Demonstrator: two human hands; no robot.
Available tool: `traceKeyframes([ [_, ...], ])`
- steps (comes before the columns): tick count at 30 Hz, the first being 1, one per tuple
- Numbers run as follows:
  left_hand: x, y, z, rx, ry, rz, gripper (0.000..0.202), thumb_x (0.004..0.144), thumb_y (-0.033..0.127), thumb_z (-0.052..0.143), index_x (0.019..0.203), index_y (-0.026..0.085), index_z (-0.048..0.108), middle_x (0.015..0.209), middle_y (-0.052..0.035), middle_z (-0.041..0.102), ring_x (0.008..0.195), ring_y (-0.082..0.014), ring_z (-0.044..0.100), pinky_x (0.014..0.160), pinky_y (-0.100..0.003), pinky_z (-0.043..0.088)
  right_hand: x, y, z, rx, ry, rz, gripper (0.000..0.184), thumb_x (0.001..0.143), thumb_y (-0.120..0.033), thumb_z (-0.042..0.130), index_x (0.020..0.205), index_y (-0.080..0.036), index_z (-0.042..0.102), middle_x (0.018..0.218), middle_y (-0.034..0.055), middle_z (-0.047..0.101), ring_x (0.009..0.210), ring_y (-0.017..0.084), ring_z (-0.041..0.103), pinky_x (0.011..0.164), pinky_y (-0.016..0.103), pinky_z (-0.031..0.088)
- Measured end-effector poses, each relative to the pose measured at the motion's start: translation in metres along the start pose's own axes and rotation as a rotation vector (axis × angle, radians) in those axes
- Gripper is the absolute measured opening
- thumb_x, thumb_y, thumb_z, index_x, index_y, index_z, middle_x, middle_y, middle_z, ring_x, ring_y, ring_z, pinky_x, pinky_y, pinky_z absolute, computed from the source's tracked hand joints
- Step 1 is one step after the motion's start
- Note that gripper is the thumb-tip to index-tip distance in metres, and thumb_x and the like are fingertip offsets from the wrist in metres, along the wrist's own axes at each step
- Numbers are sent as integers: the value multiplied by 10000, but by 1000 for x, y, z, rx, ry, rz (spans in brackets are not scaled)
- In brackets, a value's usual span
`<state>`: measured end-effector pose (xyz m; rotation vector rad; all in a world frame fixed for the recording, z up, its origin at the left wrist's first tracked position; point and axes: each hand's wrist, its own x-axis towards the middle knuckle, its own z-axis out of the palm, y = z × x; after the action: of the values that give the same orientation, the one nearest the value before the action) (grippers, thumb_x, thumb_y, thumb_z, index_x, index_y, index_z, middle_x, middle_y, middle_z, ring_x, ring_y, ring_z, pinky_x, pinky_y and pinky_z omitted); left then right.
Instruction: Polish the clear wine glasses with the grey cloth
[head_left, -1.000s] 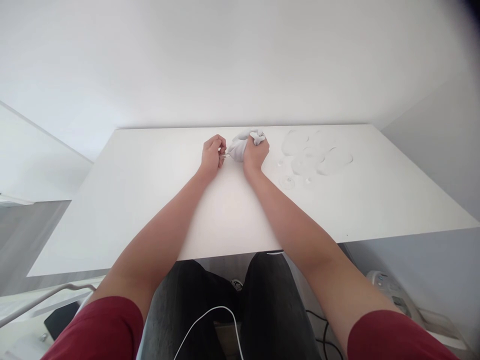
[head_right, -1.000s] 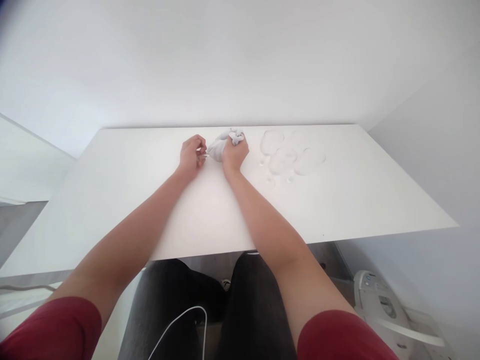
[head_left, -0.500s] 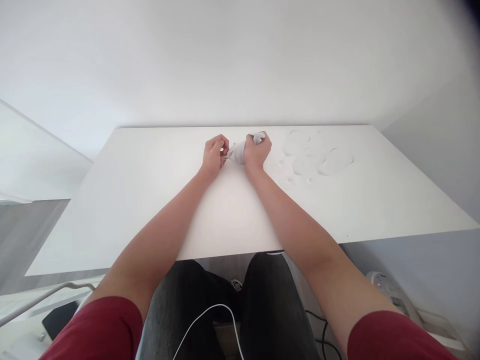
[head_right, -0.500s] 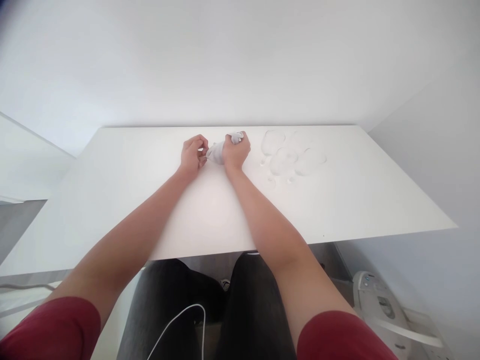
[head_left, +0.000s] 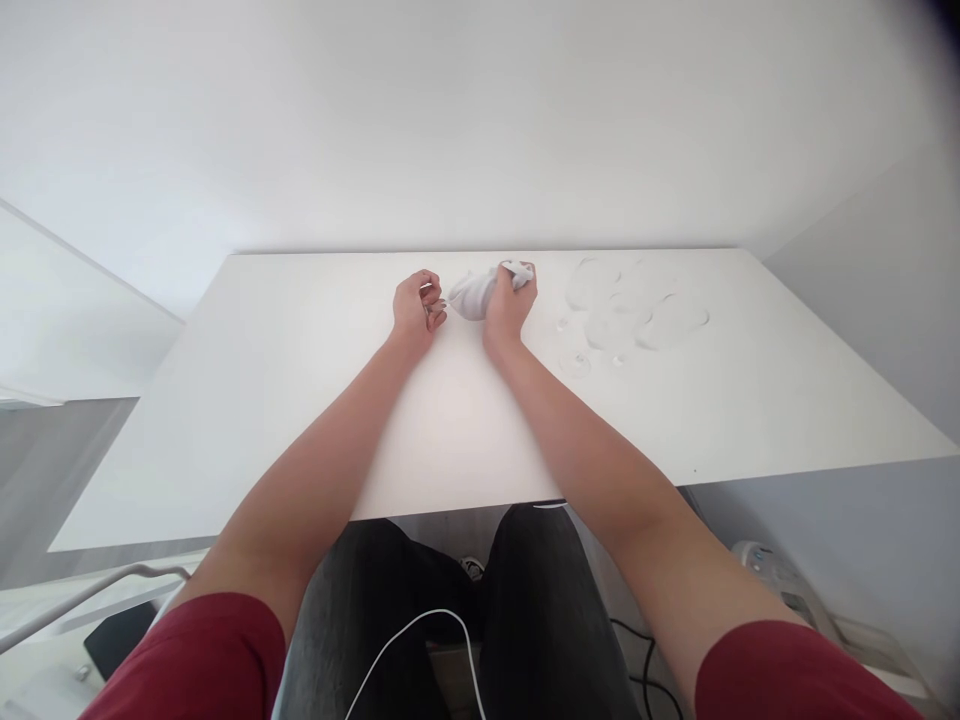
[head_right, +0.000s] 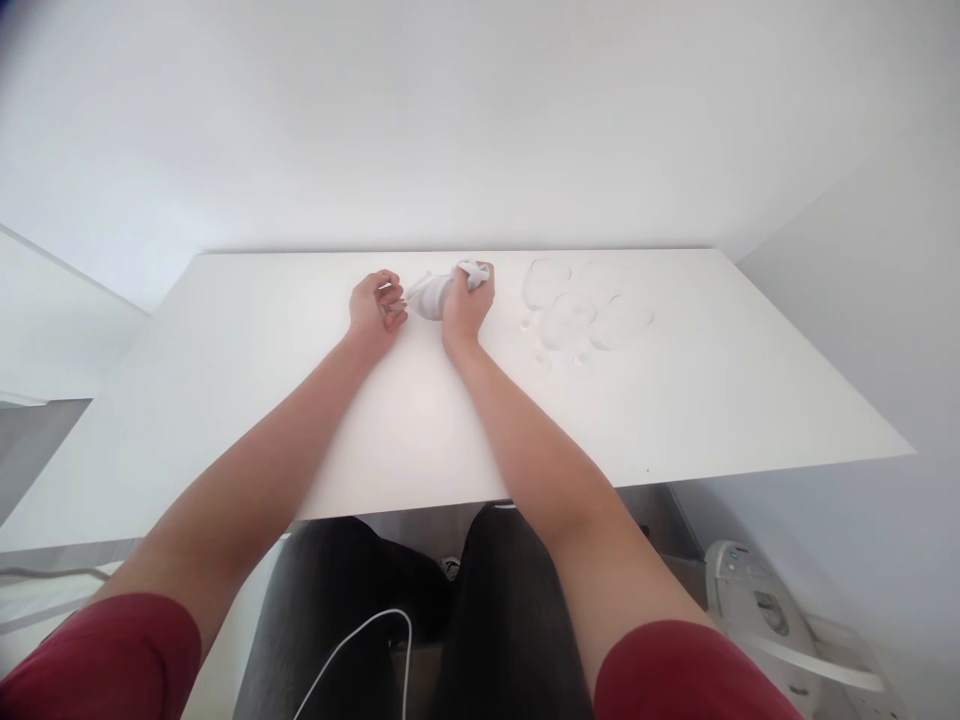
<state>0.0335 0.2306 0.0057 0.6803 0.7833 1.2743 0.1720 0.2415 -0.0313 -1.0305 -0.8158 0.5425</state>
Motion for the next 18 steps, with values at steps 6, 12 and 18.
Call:
traceKeyframes([
  [6,0,6,-6,-167,115,72,223,837,264,635,706,222,459,529,89,302,323,-34,246,300,-189,186,18,23,-2,453,108,246,247,909,-443,553,1064,-255,595,1149,20,669,1187,171,672,1027,377,569],
  [12,-2,13,-8,-323,143,175,228,913,312,600,738,229,481,539,85,302,315,-37,255,309,-191,219,6,-8,1,637,-122,393,383,918,-547,595,1152,-252,666,1222,31,714,1325,224,619,1095,472,548],
  [18,7,2,0,-254,164,3,317,924,333,579,672,218,424,510,63,347,294,-47,299,292,-199,193,-13,-38,4,675,-443,430,590,862,-774,592,1144,-262,674,1176,43,739,1353,290,595,1085,540,533],
])
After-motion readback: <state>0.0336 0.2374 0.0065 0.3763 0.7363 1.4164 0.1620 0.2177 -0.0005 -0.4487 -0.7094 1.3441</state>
